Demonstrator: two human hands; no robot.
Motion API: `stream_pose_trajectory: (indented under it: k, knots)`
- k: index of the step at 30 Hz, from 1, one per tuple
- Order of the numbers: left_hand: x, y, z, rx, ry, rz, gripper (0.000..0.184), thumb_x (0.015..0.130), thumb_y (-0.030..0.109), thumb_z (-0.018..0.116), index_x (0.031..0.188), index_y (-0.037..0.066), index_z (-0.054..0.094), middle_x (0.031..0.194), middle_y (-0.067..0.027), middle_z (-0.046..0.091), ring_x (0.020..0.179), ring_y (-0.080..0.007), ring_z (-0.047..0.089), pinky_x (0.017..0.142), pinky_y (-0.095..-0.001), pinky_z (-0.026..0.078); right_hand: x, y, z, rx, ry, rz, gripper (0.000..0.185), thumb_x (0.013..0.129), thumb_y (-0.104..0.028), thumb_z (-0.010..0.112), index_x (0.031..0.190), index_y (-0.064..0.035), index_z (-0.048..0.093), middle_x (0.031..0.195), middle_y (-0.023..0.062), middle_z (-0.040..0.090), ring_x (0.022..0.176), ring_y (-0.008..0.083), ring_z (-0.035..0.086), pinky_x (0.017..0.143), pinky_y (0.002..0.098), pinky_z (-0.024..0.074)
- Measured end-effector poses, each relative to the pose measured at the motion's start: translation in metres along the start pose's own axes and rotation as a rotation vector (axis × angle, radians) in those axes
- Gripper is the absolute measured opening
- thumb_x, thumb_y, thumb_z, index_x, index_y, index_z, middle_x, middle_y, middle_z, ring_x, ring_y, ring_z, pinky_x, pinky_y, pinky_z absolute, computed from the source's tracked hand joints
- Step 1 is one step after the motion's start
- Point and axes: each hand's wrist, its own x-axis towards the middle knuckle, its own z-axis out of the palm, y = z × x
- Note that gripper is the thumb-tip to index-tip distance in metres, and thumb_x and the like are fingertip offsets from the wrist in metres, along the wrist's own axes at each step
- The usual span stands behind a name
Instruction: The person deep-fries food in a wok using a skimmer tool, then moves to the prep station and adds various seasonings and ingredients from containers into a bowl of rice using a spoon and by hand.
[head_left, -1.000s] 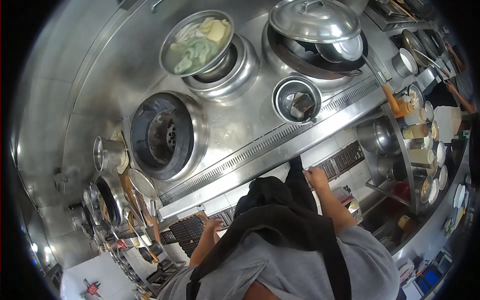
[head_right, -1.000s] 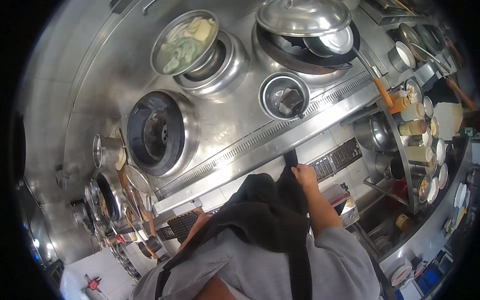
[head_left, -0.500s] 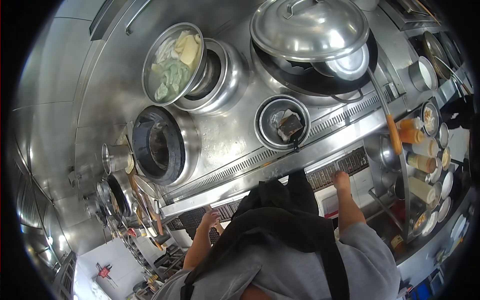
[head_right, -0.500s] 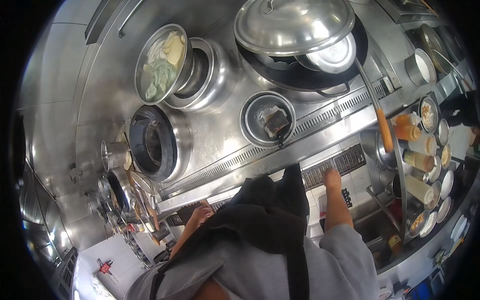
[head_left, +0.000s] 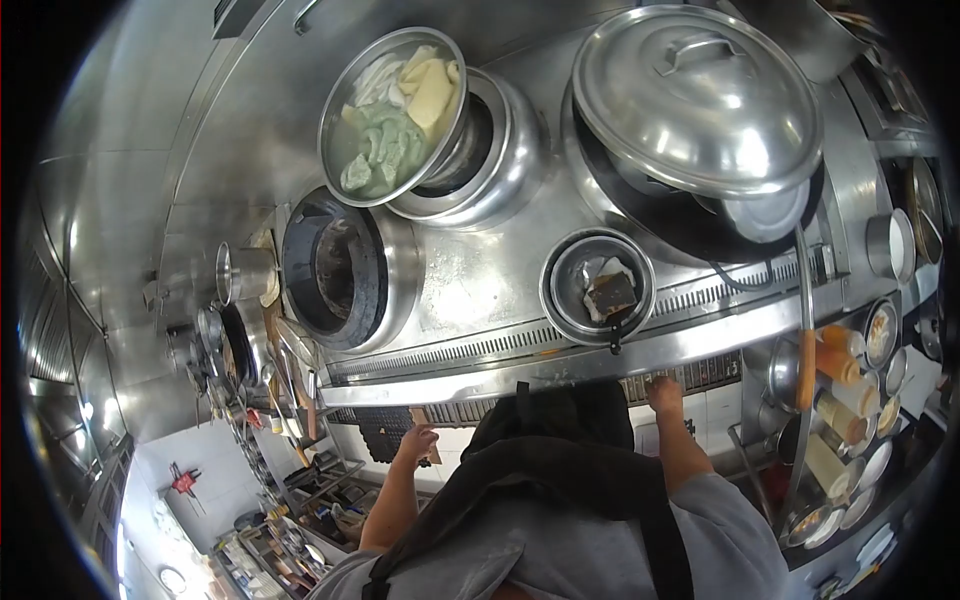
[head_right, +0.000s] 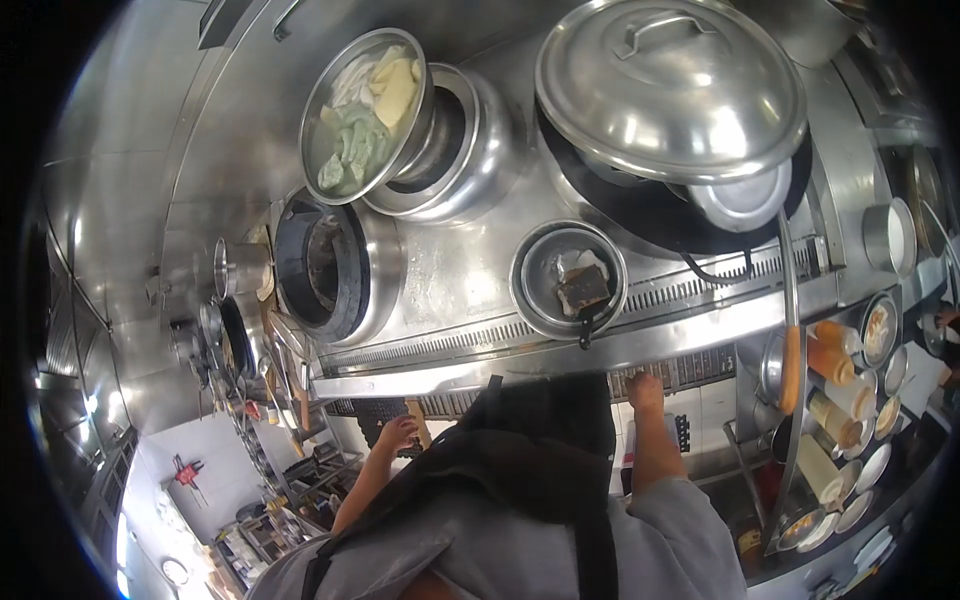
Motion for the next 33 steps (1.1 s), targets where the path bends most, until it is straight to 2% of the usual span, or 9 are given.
stream_pose_trajectory:
  k: [1, 3, 4, 6, 11, 18, 26, 31, 33]
  knots:
    - [0.003, -0.017, 0.000, 0.081, 0.036, -0.003, 0.039, 0.077, 0.014, 0.065, 0.114, 0.004, 0.059, 0.084, -0.0068, 0.064, 0.070, -0.0156, 0.060, 0.057, -0.0269, 0.047, 0.004, 0.001, -0.001, -0.008, -0.005, -0.009, 0.032, 0.078, -0.031, 0.056, 0.075, -0.0003, 0.065, 0.083, 0.0222, 0.064, 0.082, 0.0388, 0.062, 0.077, 0.0458, 0.0496]
    - [-0.002, -0.034, -0.004, -0.180, -0.111, -0.059, 0.038, 0.076, 0.015, 0.065, 0.113, 0.005, 0.060, 0.079, -0.0053, 0.063, 0.065, -0.0145, 0.059, 0.055, -0.0272, 0.048, 0.010, 0.009, 0.000, -0.089, -0.011, -0.052, 0.032, 0.077, -0.032, 0.058, 0.075, -0.0003, 0.065, 0.083, 0.0235, 0.063, 0.080, 0.0394, 0.062, 0.076, 0.0468, 0.0494]
    - [-0.013, -0.040, 0.002, 0.081, -0.057, 0.046, 0.039, 0.076, 0.015, 0.065, 0.113, 0.006, 0.060, 0.078, -0.0048, 0.063, 0.065, -0.0137, 0.059, 0.054, -0.0277, 0.048, 0.013, 0.012, 0.001, -0.100, -0.018, -0.060, 0.032, 0.077, -0.032, 0.058, 0.075, -0.0003, 0.065, 0.083, 0.0235, 0.063, 0.080, 0.0394, 0.062, 0.076, 0.0468, 0.0494]
    - [-0.022, -0.052, 0.017, 0.057, 0.074, -0.081, 0.040, 0.075, 0.017, 0.066, 0.114, 0.009, 0.061, 0.076, -0.0040, 0.064, 0.061, -0.0125, 0.058, 0.051, -0.0294, 0.048, 0.016, 0.015, 0.006, -0.111, -0.011, -0.027, 0.032, 0.077, -0.031, 0.059, 0.073, -0.0004, 0.065, 0.082, 0.0241, 0.063, 0.079, 0.0407, 0.061, 0.075, 0.0474, 0.0494]
    - [-0.026, -0.097, 0.020, 0.028, 0.085, -0.103, 0.042, 0.074, 0.019, 0.066, 0.114, 0.010, 0.061, 0.074, -0.0041, 0.064, 0.053, -0.0121, 0.056, 0.049, -0.0277, 0.047, 0.022, 0.018, 0.025, -0.173, 0.041, -0.144, 0.031, 0.077, -0.030, 0.059, 0.071, 0.0002, 0.065, 0.081, 0.0231, 0.063, 0.080, 0.0406, 0.061, 0.075, 0.0478, 0.0493]
    - [-0.038, -0.109, 0.023, -0.049, 0.073, -0.060, 0.045, 0.076, 0.017, 0.063, 0.118, 0.005, 0.055, 0.086, -0.0057, 0.065, 0.068, -0.0130, 0.060, 0.053, -0.0283, 0.049, -0.015, -0.045, 0.001, -0.097, -0.005, -0.094, 0.030, 0.076, -0.029, 0.056, 0.079, -0.0014, 0.067, 0.084, 0.0230, 0.063, 0.083, 0.0397, 0.061, 0.080, 0.0478, 0.0475]
    - [-0.018, -0.230, 0.002, -0.202, 0.038, 0.029, 0.043, 0.075, 0.013, 0.063, 0.117, 0.005, 0.055, 0.097, -0.0093, 0.064, 0.082, -0.0180, 0.064, 0.059, -0.0331, 0.052, -0.061, -0.045, 0.055, -0.235, 0.045, -0.082, 0.025, 0.078, -0.022, 0.054, 0.084, -0.0020, 0.068, 0.089, 0.0203, 0.065, 0.085, 0.0380, 0.062, 0.080, 0.0466, 0.0498]
    - [-0.029, -0.315, -0.004, -0.388, 0.106, -0.026, 0.043, 0.075, 0.012, 0.063, 0.117, 0.006, 0.055, 0.099, -0.0110, 0.064, 0.081, -0.0181, 0.064, 0.056, -0.0318, 0.051, -0.111, -0.076, 0.087, -0.427, -0.089, -0.312, 0.032, 0.080, -0.033, 0.055, 0.085, -0.0056, 0.069, 0.088, 0.0180, 0.065, 0.087, 0.0365, 0.062, 0.081, 0.0450, 0.0490]
    - [-0.037, -0.357, -0.005, -0.385, 0.093, 0.003, 0.042, 0.076, 0.012, 0.063, 0.116, 0.006, 0.055, 0.098, -0.0108, 0.064, 0.080, -0.0178, 0.064, 0.056, -0.0316, 0.052, -0.130, -0.106, 0.096, -0.452, -0.107, -0.264, 0.034, 0.079, -0.036, 0.058, 0.086, -0.0051, 0.069, 0.090, 0.0185, 0.065, 0.088, 0.0359, 0.062, 0.081, 0.0447, 0.0493]
